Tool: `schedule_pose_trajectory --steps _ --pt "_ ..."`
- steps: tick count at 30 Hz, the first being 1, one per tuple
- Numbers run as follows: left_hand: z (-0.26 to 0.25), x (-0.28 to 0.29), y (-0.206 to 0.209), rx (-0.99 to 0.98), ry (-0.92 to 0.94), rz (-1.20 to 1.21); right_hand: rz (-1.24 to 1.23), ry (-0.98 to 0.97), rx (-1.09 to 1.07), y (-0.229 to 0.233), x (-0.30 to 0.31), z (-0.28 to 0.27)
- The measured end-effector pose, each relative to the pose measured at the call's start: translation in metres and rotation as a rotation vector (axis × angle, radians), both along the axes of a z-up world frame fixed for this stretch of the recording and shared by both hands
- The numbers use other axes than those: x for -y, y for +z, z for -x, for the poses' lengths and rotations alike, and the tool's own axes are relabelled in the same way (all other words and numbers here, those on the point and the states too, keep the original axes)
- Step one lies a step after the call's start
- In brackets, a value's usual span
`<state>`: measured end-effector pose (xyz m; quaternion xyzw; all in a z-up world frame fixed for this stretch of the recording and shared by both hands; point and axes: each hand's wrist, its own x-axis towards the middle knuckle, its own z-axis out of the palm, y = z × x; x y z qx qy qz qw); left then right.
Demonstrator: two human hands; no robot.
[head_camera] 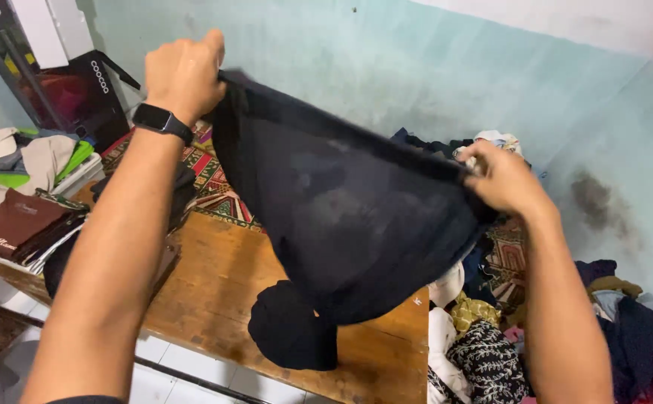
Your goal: Fold a black t-shirt and a patterned cloth on a wooden table.
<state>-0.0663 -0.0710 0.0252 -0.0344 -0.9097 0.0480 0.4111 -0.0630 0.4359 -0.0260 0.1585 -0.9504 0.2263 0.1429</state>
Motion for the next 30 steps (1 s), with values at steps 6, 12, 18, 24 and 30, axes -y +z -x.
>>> schedule_pose_trajectory --steps 6,12,18,24,30 --pt "0.020 -0.014 0.001 -0.030 -0.645 -1.207 0.616 0.056 -0.659 -0.005 -0.048 0.090" --pt "0.082 0.025 -0.057 -0.406 -0.848 -1.101 1.735 0.297 -0.117 0.026 -0.008 0.029" --pt "0.019 0.035 -0.153 0.295 -0.857 -1.524 0.556 -0.413 0.340 -0.052 -0.023 0.003" --pt "-0.076 0.006 -0.393 1.227 -0.361 -0.426 -0.498 0.234 0.768 -0.245 -0.009 -0.033" --pt "-0.176 -0.039 -0.581 1.789 0.130 -0.174 -0.937 0.354 0.890 -0.503 -0.013 -0.083"
